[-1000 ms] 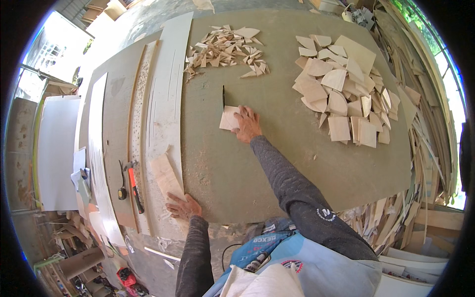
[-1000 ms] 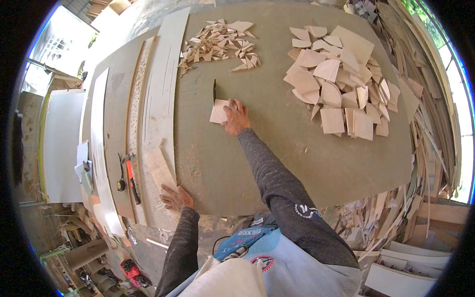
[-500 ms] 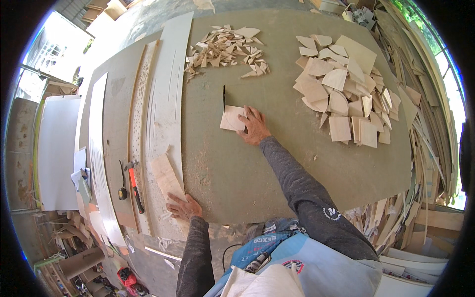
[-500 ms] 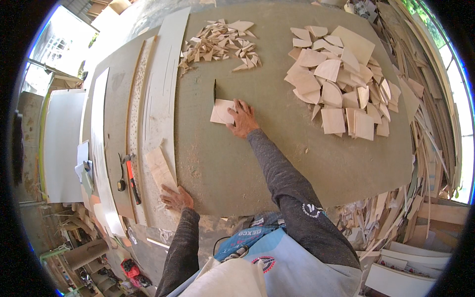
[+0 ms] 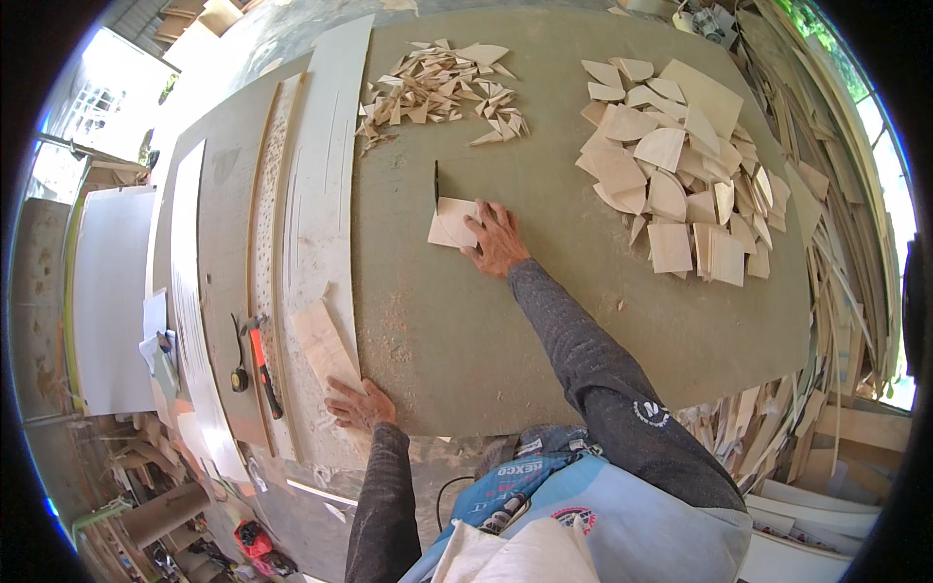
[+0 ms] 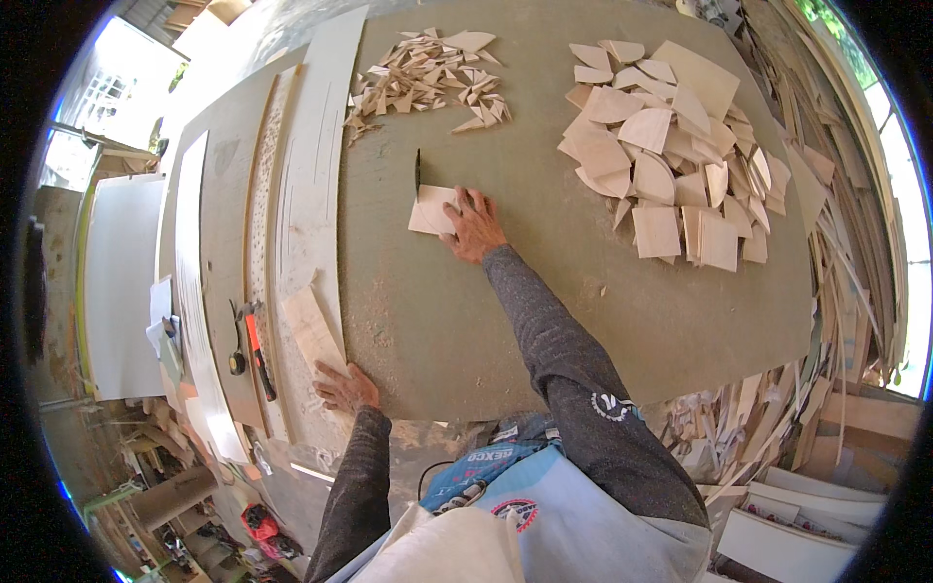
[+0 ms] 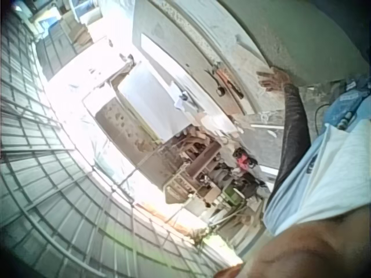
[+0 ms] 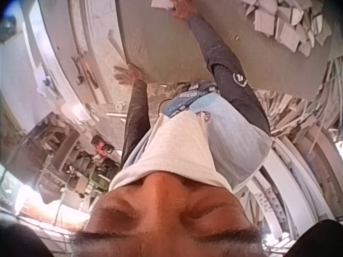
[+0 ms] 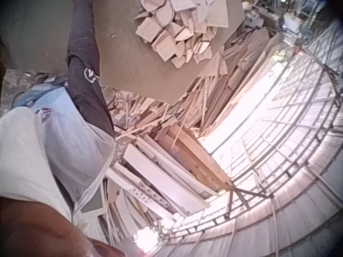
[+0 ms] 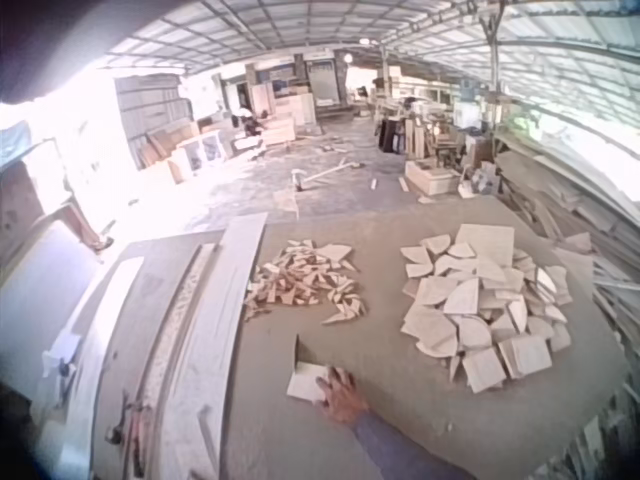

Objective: The person picks up and moves small wooden cutouts from a workbench by hand, organizing them into different piles.

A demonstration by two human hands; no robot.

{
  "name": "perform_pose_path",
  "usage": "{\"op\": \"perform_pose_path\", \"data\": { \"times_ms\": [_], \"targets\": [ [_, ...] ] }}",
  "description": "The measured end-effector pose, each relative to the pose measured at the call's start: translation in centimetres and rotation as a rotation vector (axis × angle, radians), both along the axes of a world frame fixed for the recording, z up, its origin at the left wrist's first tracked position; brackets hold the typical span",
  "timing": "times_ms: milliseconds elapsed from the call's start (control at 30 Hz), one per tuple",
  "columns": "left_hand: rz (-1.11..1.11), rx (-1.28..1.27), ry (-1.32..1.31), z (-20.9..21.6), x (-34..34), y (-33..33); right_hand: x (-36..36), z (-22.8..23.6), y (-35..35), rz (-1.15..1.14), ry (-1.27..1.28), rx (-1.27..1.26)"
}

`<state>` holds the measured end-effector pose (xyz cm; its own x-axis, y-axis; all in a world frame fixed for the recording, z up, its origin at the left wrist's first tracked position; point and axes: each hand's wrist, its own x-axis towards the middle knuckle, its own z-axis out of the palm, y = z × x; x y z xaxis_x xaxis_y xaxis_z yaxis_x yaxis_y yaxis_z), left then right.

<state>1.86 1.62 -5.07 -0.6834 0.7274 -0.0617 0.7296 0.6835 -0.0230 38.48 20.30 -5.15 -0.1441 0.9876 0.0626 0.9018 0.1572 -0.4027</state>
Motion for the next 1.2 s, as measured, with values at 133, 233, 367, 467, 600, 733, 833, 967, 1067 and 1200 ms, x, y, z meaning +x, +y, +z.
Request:
{"op": "perform_pose_path", "data": {
  "times_ms": [133,233,367,467,600,733,833,967,1067,1200],
  "targets": [
    [0.006,-0.014,0.004,0.0,0.0,0.1,-0.1,-0.1,0.6,-0.01,-0.023,-0.025],
    [0.007,-0.014,0.013,-0.2,-0.2,0.1,-0.2,0.1,1.0,-0.022,-0.02,-0.029],
    [0.003,-0.015,0.004,0.6,0.4,0.3,0.0,0.2,1.8,-0.054,0.002,-0.012],
    [0.014,-0.021,-0.005,0.8,0.4,0.3,0.0,0.6,2.3,-0.056,0.004,-0.013],
    [0.016,-0.003,-0.004,0.5,0.4,0.4,0.2,0.4,2.9,-0.066,0.026,0.009],
    [0.013,0.016,-0.014,0.6,0.4,0.2,0.3,1.0,3.5,-0.058,0.012,-0.025],
    [0.014,0.03,-0.02,0.6,0.4,0.2,0.3,1.4,3.7,-0.068,0.003,-0.043],
    [0.02,0.023,-0.04,1.6,0.9,0.3,0.1,1.1,4.0,-0.08,-0.021,-0.038],
    [0.029,0.027,-0.056,1.7,1.0,0.5,0.3,1.2,4.3,-0.076,-0.024,-0.062],
    [0.026,0.035,-0.051,1.2,0.7,0.3,0.2,1.5,4.3,-0.094,0.006,-0.068]
  ]
}}
